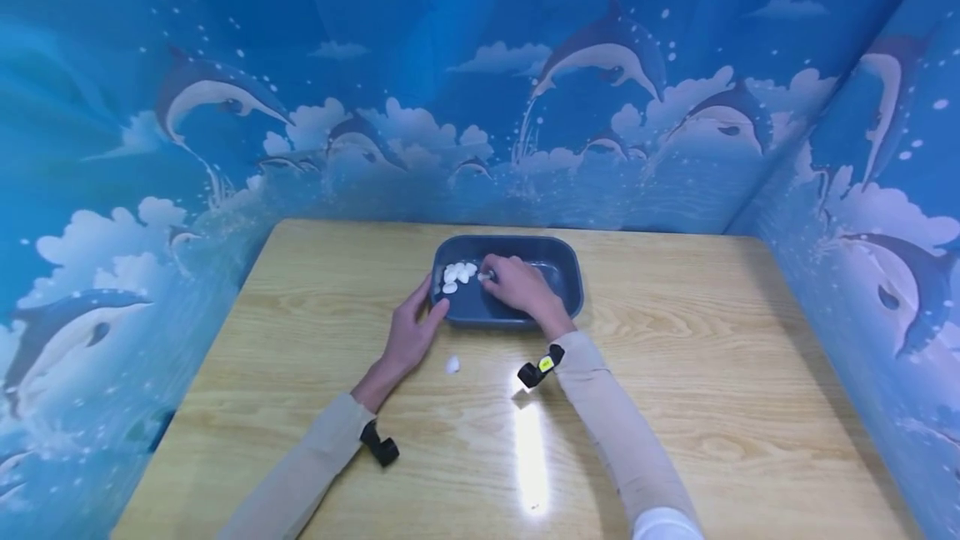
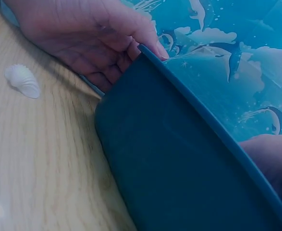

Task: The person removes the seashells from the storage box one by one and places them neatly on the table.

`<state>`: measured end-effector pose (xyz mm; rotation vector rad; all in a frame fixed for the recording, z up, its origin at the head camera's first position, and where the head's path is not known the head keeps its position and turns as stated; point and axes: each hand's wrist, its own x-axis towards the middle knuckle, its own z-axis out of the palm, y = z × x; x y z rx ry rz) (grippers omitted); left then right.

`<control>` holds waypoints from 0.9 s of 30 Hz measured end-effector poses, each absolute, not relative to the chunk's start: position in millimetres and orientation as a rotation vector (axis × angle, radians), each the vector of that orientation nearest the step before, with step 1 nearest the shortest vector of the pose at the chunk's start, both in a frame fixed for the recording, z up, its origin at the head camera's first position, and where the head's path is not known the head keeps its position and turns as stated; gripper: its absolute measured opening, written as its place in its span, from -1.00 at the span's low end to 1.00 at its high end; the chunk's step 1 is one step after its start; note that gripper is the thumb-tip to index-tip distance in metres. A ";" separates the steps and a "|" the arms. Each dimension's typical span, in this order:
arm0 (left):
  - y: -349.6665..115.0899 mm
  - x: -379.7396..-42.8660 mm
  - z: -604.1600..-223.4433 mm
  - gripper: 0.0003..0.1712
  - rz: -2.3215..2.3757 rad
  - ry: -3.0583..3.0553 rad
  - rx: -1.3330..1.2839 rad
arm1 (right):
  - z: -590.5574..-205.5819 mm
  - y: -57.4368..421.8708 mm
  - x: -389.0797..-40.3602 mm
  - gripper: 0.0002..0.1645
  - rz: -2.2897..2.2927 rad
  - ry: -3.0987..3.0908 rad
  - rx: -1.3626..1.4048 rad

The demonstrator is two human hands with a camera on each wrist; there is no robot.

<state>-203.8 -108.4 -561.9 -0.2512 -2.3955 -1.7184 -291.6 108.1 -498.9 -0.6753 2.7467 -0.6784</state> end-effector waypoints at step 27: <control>-109.6 -203.5 -561.3 -0.26 -1.724 -2.417 -0.257 | -502.1 105.8 -291.0 -0.68 -0.614 2.730 -0.765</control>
